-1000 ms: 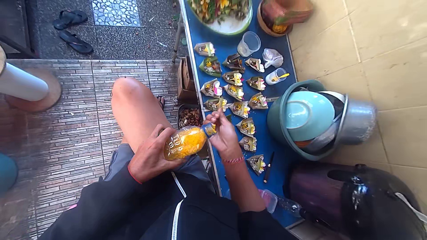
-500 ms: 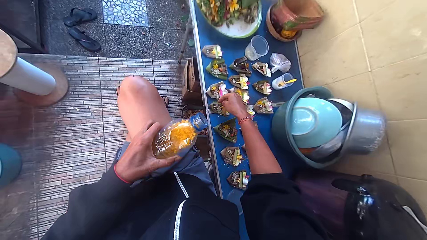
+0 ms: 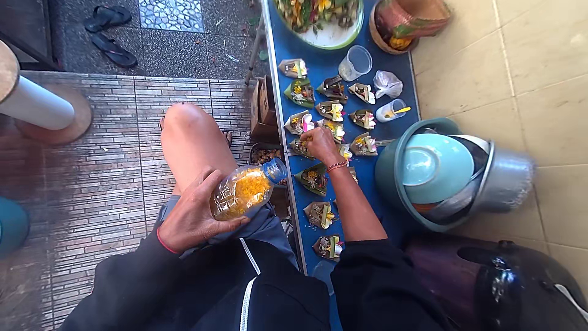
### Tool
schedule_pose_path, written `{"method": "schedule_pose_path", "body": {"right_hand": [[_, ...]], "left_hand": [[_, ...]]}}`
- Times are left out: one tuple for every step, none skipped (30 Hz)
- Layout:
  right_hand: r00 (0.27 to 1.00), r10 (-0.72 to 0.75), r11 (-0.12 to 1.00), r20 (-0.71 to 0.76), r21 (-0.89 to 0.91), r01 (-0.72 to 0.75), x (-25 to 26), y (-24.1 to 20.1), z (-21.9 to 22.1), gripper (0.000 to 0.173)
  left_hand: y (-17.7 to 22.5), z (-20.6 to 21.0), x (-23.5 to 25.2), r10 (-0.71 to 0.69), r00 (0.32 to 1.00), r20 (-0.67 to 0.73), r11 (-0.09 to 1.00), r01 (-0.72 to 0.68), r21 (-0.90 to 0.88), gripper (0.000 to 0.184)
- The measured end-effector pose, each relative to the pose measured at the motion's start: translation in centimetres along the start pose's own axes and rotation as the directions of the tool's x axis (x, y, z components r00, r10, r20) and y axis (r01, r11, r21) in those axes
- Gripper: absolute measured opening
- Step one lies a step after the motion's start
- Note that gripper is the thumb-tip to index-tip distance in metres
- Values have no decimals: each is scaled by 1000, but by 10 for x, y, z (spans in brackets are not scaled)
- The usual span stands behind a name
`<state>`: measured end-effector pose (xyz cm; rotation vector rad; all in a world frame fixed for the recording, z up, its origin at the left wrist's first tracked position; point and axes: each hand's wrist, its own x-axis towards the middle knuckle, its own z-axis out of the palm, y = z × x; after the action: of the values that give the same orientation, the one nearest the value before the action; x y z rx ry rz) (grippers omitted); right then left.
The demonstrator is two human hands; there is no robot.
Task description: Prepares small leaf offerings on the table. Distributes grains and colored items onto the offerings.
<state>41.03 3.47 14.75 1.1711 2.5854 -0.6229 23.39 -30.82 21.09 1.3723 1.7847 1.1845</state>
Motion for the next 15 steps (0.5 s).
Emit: {"method": "schedule_pose_path", "body": {"right_hand": [[1000,5,1000,4,-3,-5,0,0,0,25],[1000,9,1000,6,-6,-9,1,0,0,24],[1000,11,1000,6,-5,-11,1,0,0,23],[1000,10,1000,3,-4,-10,1,0,0,23],[1000,7,1000,-2,-4,-7,1,0,0,23],[1000,7,1000,-6,-2,-7,1,0,0,24],[1000,12,1000,-5,1,-12,0,0,0,24],[1000,16,1000,-2,4,-16,0,-1,-1,24],[1000,18,1000,1,4,-18,0,-1,-1,24],[1000,16,1000,2,2,-16,0,-1,-1,23],[1000,14,1000,1,-1,-14,1,-1,-1,22],[1000,15,1000,1,-2,-15,1,-1,-1,22],[1000,15,1000,-1,-2,-15,1,-1,-1,21],[1000,18,1000,-9,-1,-18,1,-1,-2,21],[999,20,1000,-26,9,-20,0,0,-3,21]], "left_hand": [[0,0,0,2,1000,0,1000,-2,-1,74],[-1,0,0,3,1000,2,1000,-3,0,74],[-1,0,0,3,1000,4,1000,-3,5,74],[-1,0,0,5,1000,3,1000,-5,8,75],[-1,0,0,5,1000,5,1000,-6,10,75],[-1,0,0,6,1000,5,1000,-6,11,76],[-1,0,0,4,1000,9,1000,-5,11,76],[-1,0,0,2,1000,12,1000,-2,10,75],[-1,0,0,-1,1000,14,1000,1,10,75],[0,0,0,-2,1000,14,1000,2,10,74],[0,0,1,-2,1000,14,1000,2,10,74],[-1,0,1,0,1000,14,1000,0,11,73],[-1,0,1,1,1000,13,1000,-1,11,74],[-1,0,1,1,1000,12,1000,-1,10,74],[-1,0,1,1,1000,12,1000,-1,5,74]]}}
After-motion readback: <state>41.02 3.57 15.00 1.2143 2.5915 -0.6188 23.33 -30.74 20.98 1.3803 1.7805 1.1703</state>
